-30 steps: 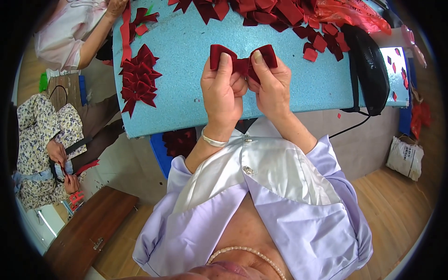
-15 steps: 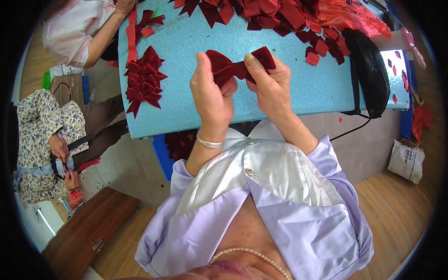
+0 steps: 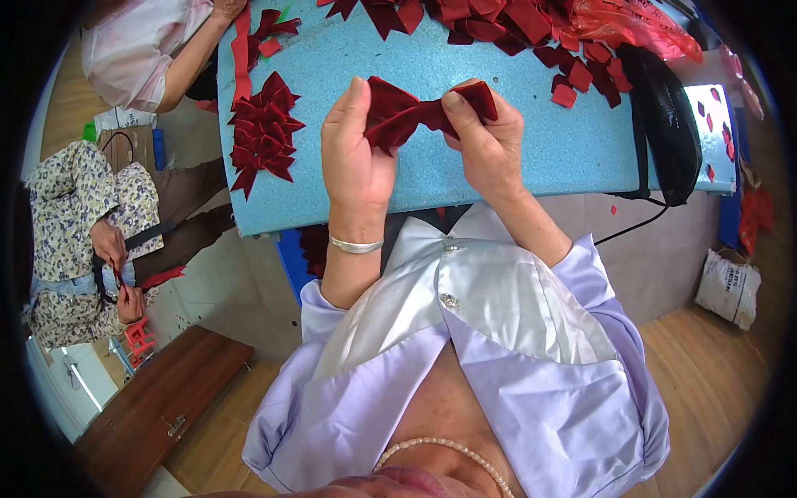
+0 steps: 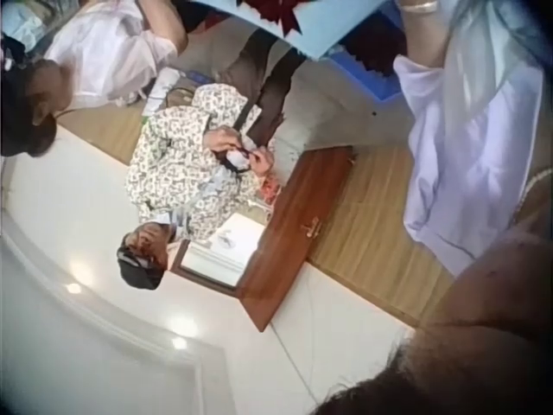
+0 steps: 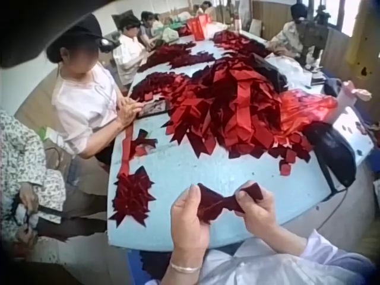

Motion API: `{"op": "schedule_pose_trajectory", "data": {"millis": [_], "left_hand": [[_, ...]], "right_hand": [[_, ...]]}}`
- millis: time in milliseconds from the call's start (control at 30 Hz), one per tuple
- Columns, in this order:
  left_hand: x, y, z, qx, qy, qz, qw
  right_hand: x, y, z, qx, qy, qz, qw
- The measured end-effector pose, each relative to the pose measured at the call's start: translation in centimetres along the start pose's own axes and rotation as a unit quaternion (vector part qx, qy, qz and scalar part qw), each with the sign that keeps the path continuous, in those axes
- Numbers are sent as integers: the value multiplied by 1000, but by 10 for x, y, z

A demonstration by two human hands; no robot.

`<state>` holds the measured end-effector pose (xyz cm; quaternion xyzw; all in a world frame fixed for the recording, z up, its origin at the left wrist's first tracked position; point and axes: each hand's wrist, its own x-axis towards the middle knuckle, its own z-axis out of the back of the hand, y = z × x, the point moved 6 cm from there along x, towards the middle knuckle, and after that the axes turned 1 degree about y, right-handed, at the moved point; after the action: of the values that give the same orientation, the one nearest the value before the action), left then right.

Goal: Assembling decorative red bows by hand in a workshop setting.

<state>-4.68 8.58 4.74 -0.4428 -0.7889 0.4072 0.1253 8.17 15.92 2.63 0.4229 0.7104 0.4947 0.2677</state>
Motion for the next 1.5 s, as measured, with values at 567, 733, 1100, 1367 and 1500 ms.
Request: {"op": "schedule_pose_trajectory", "data": {"millis": [567, 733, 1100, 1367, 1500], "left_hand": [[-23, 19, -12, 29, 106, 10, 994], [-31, 27, -18, 149, 91, -36, 984], [-23, 16, -9, 149, 95, -22, 984], [-17, 3, -8, 132, 123, -36, 983], [-23, -2, -15, 129, 101, -35, 986]], "right_hand": [[-5, 6, 15, 12, -3, -11, 1000], [-11, 4, 19, 15, 50, -7, 999], [4, 34, 2, -120, 76, 3, 990], [6, 38, -2, -167, 77, 49, 982], [7, 48, -7, -269, 183, 71, 943]]}}
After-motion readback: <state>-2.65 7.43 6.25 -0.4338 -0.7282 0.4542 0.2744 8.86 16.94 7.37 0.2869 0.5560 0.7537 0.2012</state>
